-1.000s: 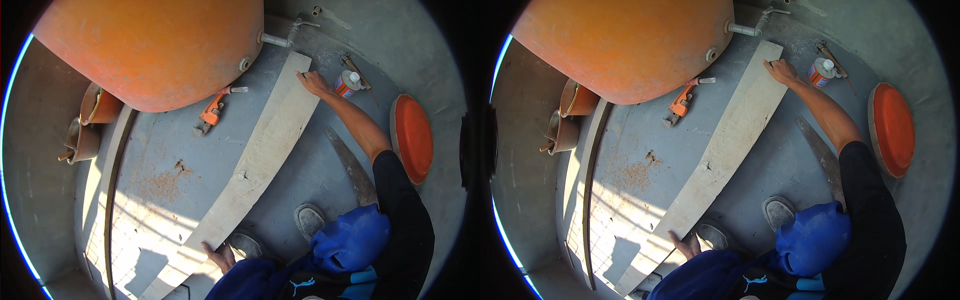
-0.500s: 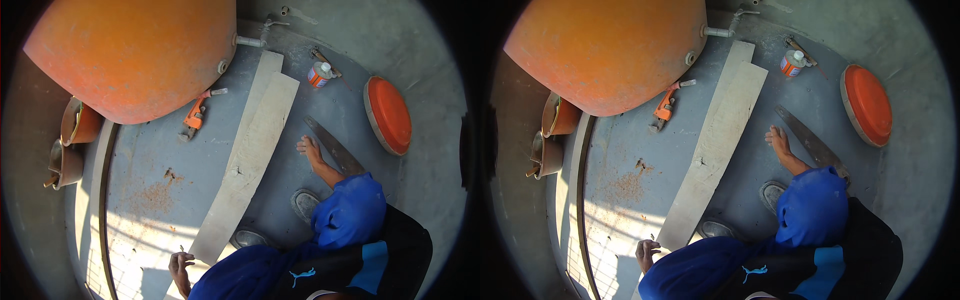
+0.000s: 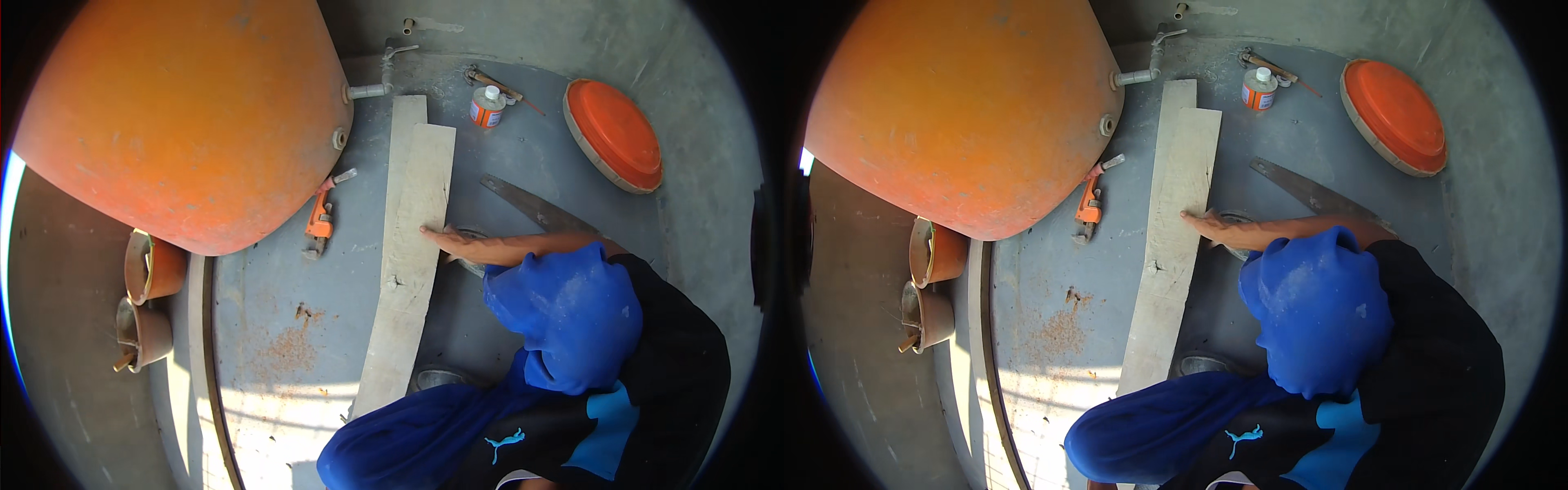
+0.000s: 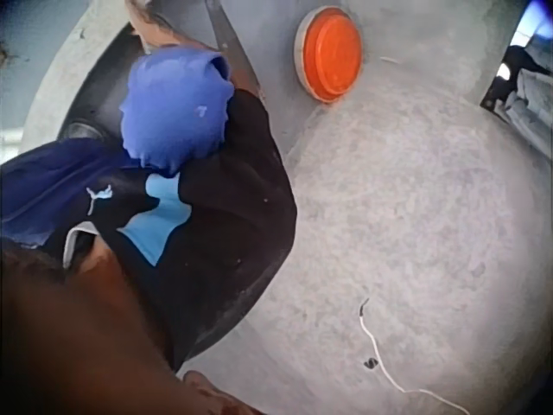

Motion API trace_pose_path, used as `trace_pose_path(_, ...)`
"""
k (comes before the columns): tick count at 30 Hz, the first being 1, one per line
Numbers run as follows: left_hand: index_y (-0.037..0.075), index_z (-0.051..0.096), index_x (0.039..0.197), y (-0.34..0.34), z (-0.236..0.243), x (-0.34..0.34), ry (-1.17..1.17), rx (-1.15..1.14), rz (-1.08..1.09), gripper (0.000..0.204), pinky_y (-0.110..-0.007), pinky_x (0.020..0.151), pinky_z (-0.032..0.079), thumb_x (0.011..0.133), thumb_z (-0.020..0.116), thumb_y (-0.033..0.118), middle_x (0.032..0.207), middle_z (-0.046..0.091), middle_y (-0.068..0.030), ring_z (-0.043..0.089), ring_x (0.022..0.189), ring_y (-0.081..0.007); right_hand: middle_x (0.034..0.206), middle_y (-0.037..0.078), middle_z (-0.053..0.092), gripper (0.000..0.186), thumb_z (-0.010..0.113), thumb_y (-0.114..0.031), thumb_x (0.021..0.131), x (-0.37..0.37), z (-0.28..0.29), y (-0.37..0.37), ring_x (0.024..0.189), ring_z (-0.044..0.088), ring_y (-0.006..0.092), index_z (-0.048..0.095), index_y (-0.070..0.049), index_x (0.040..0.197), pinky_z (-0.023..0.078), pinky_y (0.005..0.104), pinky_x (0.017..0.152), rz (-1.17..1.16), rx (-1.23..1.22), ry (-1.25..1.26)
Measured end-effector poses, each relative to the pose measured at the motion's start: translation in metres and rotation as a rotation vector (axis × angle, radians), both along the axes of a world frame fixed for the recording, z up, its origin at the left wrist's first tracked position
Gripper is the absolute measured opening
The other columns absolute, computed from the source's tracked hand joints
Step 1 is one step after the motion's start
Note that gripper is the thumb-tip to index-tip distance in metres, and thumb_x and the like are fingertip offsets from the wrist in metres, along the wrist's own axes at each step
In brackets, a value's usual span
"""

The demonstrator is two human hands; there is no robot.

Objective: A person uses a hand saw to cut a wooden plank.

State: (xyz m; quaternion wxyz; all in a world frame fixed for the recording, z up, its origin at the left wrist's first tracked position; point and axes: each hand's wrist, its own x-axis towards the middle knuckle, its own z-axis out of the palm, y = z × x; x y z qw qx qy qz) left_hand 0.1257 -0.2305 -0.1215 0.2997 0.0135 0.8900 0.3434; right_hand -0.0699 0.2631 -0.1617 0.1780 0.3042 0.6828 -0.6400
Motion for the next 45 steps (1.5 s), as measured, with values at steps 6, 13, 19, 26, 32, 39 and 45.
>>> trace_pose_path(6, -0.003, 0.059, 0.114, 0.014, 0.008, -0.018, 0.122, -0.004, -0.117, 0.051, -0.036, 0.082, 0.048, 0.089, 0.059, 0.041, 0.096, 0.066, -0.0191, 0.062, 0.093, -0.029, 0.121, 0.039, 0.047, 0.104, 0.042, -0.074, 0.083, -0.035, -0.024, 0.018, 0.113, 0.054, 0.0424, 0.033, 0.018, 0.13, 0.051, 0.0459, 0.089, 0.084, 0.346, -0.107)
trace_pose_path(13, -0.016, 0.046, 0.122, 0.057, 0.053, -0.089, -0.525, -0.119, 0.062, 0.092, -0.037, 0.101, 0.034, 0.093, 0.02, 0.066, 0.12, 0.053, -0.0298, 0.048, 0.112, -0.031, 0.078, 0.025, 0.061, 0.088, 0.047, -0.068, 0.085, -0.102, 0.018, 0.034, 0.069, 0.062, 0.0302, 0.056, 0.019, 0.094, 0.048, 0.041, 0.051, 0.081, 0.373, 0.059)
trace_pose_path(19, -0.015, 0.031, 0.136, 0.086, 0.073, -0.13, -0.664, -0.131, 0.029, 0.086, -0.035, 0.111, 0.023, 0.097, 0.017, 0.06, 0.141, 0.038, -0.0267, 0.031, 0.135, -0.0315, 0.063, 0.021, 0.058, 0.089, 0.043, -0.068, 0.087, -0.137, -0.004, 0.063, 0.05, 0.06, 0.0308, 0.052, 0.021, 0.092, 0.045, 0.0416, 0.04, 0.14, 0.489, 0.151)
trace_pose_path(26, -0.015, 0.04, 0.131, 0.056, 0.039, -0.15, -0.506, -0.23, 0.125, 0.083, -0.033, 0.104, 0.033, 0.097, 0.021, 0.058, 0.129, 0.05, -0.0229, 0.044, 0.123, -0.0283, 0.068, 0.029, 0.059, 0.091, 0.042, -0.061, 0.091, -0.191, -0.012, 0.067, 0.057, 0.063, 0.0361, 0.033, 0.026, 0.118, 0.049, 0.043, 0.045, 0.122, 0.534, 0.321)
trace_pose_path(32, -0.012, 0.018, 0.142, 0.053, 0.005, -0.183, -0.639, -0.055, 0.206, 0.081, -0.032, 0.115, 0.014, 0.098, 0.021, 0.056, 0.151, 0.022, -0.0215, 0.018, 0.141, -0.0271, 0.077, 0.035, 0.06, 0.091, 0.043, -0.053, 0.093, -0.226, -0.027, 0.079, 0.065, 0.066, 0.0382, 0.021, 0.028, 0.127, 0.054, 0.0419, 0.052, 0.086, 0.547, 0.258)
trace_pose_path(39, -0.007, 0.016, 0.145, 0.067, -0.002, -0.228, -0.615, 0.019, 0.321, 0.083, -0.034, 0.115, 0.012, 0.097, 0.021, 0.06, 0.152, 0.02, -0.0183, 0.017, 0.141, -0.0271, 0.077, 0.034, 0.061, 0.09, 0.043, -0.051, 0.095, -0.277, -0.055, 0.087, 0.067, 0.066, 0.0401, 0.016, 0.029, 0.127, 0.055, 0.0423, 0.054, 0.128, 0.674, 0.422)
trace_pose_path(45, -0.009, 0.02, 0.143, 0.089, -0.013, -0.247, -0.607, 0.011, 0.341, 0.08, -0.033, 0.115, 0.013, 0.098, 0.023, 0.057, 0.151, 0.021, -0.0192, 0.018, 0.141, -0.0267, 0.073, 0.031, 0.062, 0.088, 0.043, -0.047, 0.095, -0.295, -0.028, 0.111, 0.067, 0.066, 0.04, 0.015, 0.03, 0.127, 0.054, 0.0431, 0.055, 0.102, 0.484, 0.305)
